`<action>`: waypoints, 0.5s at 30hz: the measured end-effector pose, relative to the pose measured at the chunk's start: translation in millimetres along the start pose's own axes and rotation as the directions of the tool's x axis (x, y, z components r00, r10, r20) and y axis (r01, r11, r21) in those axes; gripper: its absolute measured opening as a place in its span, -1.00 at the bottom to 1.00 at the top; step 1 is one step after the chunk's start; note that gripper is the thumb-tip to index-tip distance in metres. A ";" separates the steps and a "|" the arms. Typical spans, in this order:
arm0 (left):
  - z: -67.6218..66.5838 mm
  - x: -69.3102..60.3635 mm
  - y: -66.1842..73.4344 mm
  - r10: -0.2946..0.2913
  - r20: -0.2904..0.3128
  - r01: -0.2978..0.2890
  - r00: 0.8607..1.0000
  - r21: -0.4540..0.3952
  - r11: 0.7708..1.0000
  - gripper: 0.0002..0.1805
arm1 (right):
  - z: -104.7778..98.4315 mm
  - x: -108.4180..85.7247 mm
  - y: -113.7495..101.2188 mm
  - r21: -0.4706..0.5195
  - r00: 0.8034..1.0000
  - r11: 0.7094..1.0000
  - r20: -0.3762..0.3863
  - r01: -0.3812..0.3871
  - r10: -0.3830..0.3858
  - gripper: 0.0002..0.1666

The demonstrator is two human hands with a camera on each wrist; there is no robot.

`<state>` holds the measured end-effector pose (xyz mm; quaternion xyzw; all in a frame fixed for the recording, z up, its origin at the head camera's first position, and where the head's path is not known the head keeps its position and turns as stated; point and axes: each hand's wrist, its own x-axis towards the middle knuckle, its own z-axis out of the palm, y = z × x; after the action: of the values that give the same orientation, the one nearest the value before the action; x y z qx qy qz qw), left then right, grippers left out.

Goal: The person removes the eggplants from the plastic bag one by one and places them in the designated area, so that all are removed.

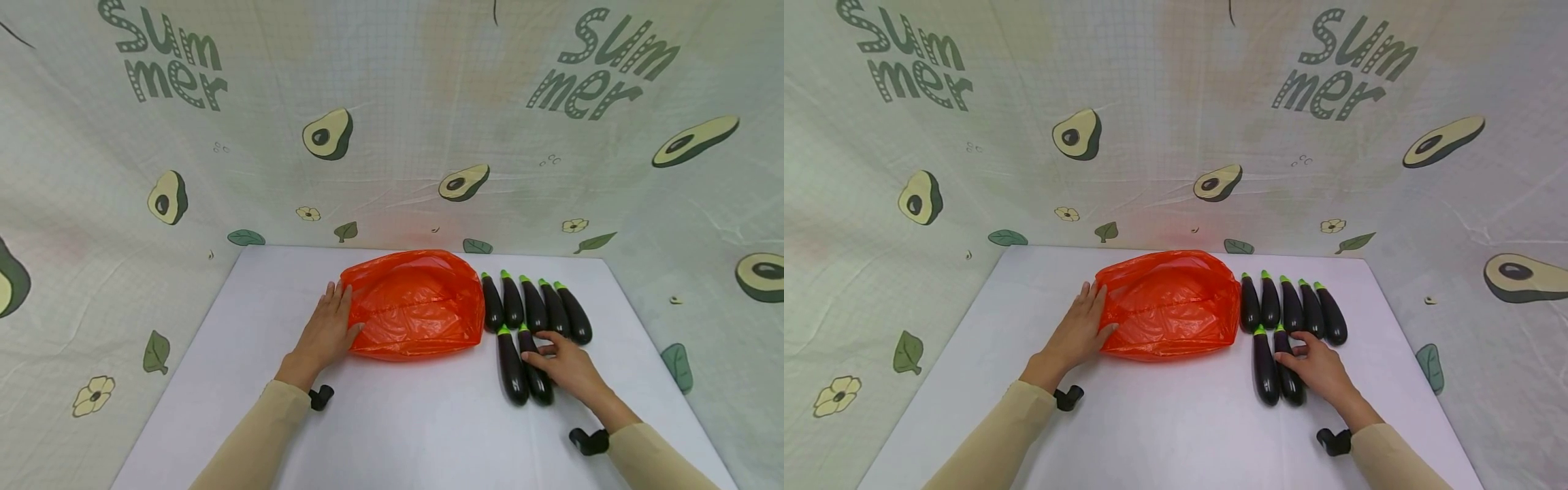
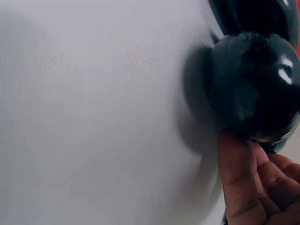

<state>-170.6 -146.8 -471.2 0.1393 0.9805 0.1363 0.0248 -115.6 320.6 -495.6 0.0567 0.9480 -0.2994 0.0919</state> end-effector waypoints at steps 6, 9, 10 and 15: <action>-0.3 -0.2 0.6 -0.009 -0.002 0.009 1.000 -0.006 1.000 -0.02 | -1.1 -1.7 0.0 -0.004 1.000 1.000 -0.019 0.002 -0.002 -0.08; -0.6 0.2 1.2 -0.020 0.000 0.020 1.000 -0.015 1.000 -0.05 | -3.5 -3.1 -1.1 0.027 1.000 1.000 -0.017 -0.010 0.011 -0.10; -0.8 0.4 1.5 -0.024 0.003 0.024 1.000 -0.016 1.000 -0.06 | -4.5 -3.8 -1.6 0.041 1.000 0.999 -0.016 -0.013 0.013 -0.10; -1.6 0.4 2.0 -0.028 0.003 0.028 1.000 -0.019 0.999 -0.09 | -8.5 -6.8 -2.3 0.073 0.999 0.997 -0.033 0.004 -0.002 -0.13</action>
<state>-170.6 -145.3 -469.1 0.1257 0.9810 0.1451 0.0294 -110.5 323.2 -486.1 0.0636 0.9379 -0.3331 0.0735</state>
